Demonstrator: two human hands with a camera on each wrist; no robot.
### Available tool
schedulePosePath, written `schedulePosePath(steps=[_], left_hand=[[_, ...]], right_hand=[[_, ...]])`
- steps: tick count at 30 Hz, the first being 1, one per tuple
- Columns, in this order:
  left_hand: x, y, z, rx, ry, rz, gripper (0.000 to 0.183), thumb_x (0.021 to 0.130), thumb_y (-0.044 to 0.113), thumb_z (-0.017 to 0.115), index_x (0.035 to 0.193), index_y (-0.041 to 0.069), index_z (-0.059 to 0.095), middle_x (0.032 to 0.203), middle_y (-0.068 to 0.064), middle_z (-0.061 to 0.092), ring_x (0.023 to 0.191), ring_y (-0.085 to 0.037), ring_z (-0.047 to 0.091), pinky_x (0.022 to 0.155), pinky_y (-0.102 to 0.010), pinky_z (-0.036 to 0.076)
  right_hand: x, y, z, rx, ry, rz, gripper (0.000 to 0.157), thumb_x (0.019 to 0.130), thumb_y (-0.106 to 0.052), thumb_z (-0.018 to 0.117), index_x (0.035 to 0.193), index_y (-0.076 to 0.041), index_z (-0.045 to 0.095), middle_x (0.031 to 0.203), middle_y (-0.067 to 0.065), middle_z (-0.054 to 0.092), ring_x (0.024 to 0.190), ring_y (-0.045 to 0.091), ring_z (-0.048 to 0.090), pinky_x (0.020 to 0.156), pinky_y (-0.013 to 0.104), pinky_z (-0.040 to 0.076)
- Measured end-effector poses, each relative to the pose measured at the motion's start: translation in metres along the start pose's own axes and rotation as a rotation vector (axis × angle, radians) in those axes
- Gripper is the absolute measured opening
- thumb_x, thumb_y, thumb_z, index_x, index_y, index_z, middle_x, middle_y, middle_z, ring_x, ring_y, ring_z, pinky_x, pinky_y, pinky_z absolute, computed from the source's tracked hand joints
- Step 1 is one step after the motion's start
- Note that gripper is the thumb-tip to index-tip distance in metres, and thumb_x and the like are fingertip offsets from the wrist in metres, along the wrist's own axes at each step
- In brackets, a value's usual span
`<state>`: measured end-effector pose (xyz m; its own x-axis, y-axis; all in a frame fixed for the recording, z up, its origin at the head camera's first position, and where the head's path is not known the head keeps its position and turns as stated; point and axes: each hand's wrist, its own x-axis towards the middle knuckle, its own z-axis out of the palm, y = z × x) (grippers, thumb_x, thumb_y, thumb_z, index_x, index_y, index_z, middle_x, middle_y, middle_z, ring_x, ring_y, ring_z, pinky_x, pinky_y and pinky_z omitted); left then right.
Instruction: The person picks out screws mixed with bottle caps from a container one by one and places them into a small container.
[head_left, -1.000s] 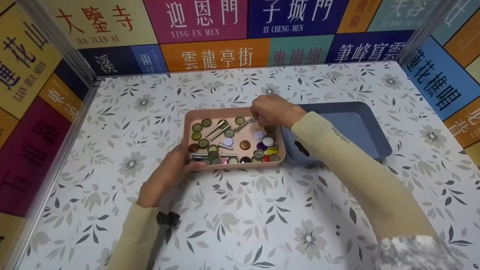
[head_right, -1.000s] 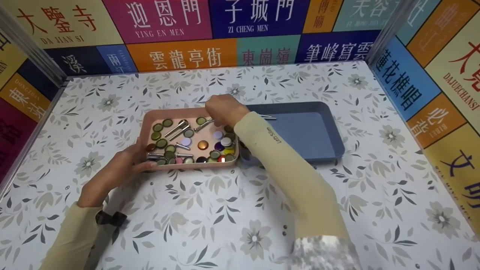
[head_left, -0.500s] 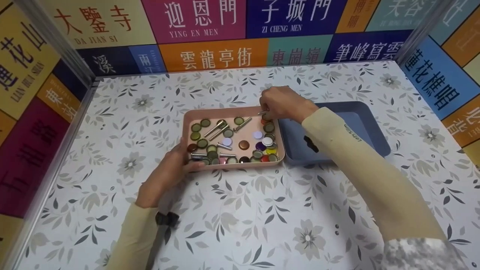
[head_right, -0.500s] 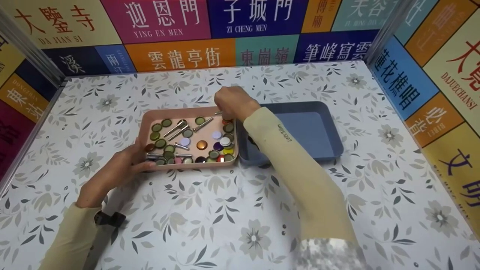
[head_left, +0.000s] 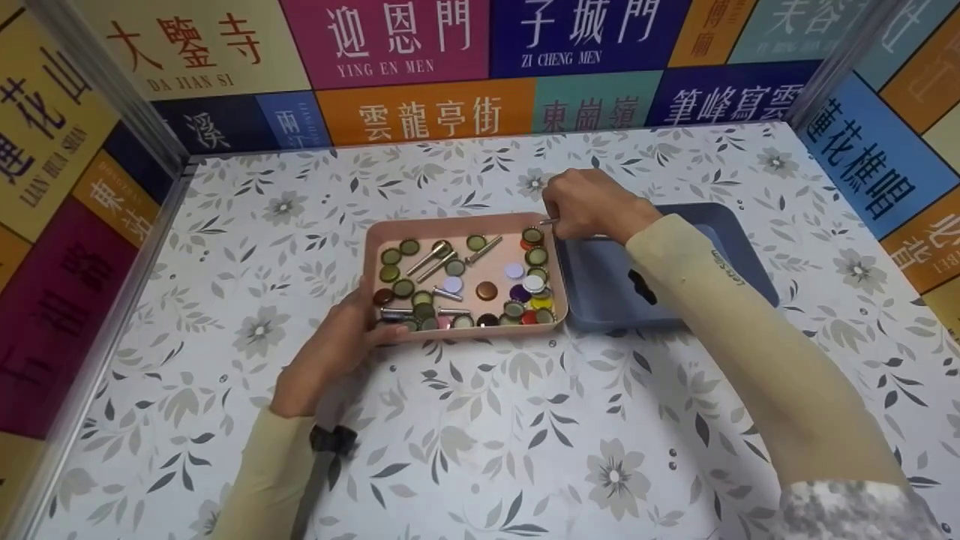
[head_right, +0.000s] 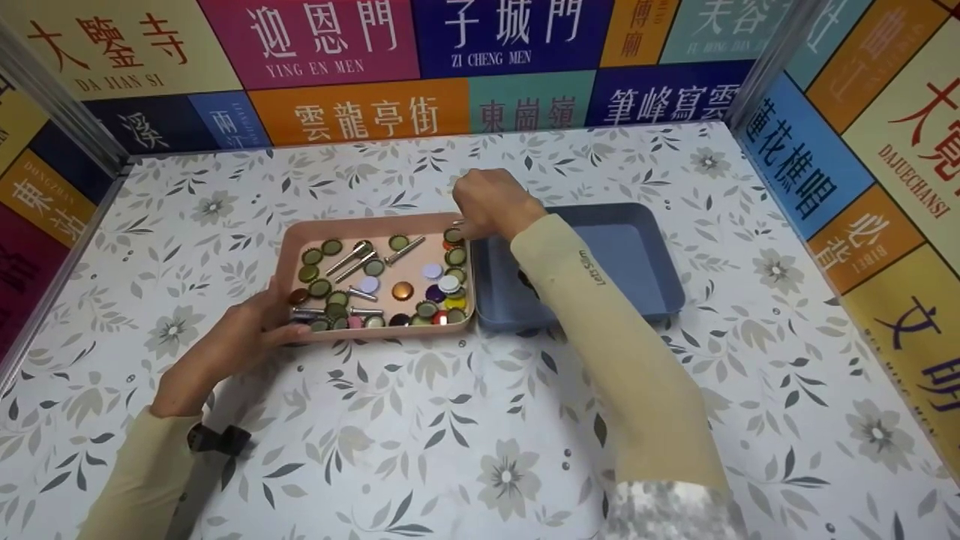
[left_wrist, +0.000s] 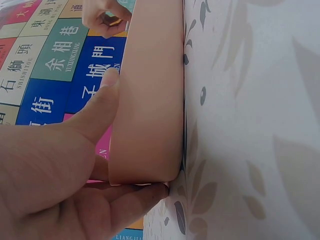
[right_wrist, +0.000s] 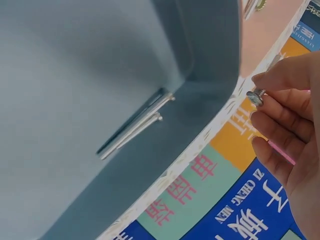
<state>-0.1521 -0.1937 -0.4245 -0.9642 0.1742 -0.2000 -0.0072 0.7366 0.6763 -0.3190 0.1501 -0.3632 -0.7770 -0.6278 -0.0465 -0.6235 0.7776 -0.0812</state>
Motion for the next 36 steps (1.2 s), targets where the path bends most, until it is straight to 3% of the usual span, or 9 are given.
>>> schedulePosePath(steps=[7, 13, 25, 36], left_hand=[[-0.001, 0.000, 0.001, -0.016, -0.008, -0.015, 0.102, 0.093, 0.029, 0.071, 0.162, 0.016, -0.004, 0.159, -0.023, 0.035, 0.146, -0.035, 0.039, 0.122, -0.051, 0.028], [-0.001, -0.001, 0.001, -0.014, -0.012, -0.015, 0.105, 0.093, 0.030, 0.071, 0.162, 0.012, -0.006, 0.158, -0.023, 0.035, 0.146, -0.036, 0.039, 0.123, -0.051, 0.026], [0.000, -0.002, -0.001, 0.002, -0.020, -0.025, 0.099, 0.094, 0.032, 0.069, 0.162, 0.011, 0.000, 0.160, -0.023, 0.033, 0.145, -0.037, 0.039, 0.122, -0.051, 0.028], [0.001, -0.002, 0.000, -0.038, -0.002, -0.021, 0.100, 0.094, 0.033, 0.070, 0.161, 0.005, 0.002, 0.166, -0.022, 0.020, 0.151, -0.035, 0.027, 0.124, -0.051, 0.024]], right_hand=[[-0.003, 0.010, 0.004, -0.005, -0.019, 0.021, 0.011, 0.075, -0.012, 0.066, 0.081, -0.006, 0.072, 0.082, 0.009, 0.070, 0.071, 0.025, 0.060, 0.064, 0.040, 0.050], [-0.007, 0.016, 0.009, -0.029, -0.019, 0.034, 0.010, 0.070, -0.011, 0.064, 0.077, -0.007, 0.070, 0.077, 0.009, 0.068, 0.067, 0.024, 0.057, 0.059, 0.037, 0.046], [-0.014, 0.026, 0.013, 0.008, -0.180, 0.161, 0.011, 0.072, -0.010, 0.066, 0.083, -0.007, 0.068, 0.080, 0.008, 0.064, 0.069, 0.022, 0.056, 0.057, 0.030, 0.041], [-0.027, 0.040, 0.022, 0.006, -0.154, 0.148, 0.009, 0.071, -0.009, 0.068, 0.079, -0.006, 0.071, 0.076, 0.007, 0.065, 0.066, 0.022, 0.054, 0.055, 0.031, 0.041]])
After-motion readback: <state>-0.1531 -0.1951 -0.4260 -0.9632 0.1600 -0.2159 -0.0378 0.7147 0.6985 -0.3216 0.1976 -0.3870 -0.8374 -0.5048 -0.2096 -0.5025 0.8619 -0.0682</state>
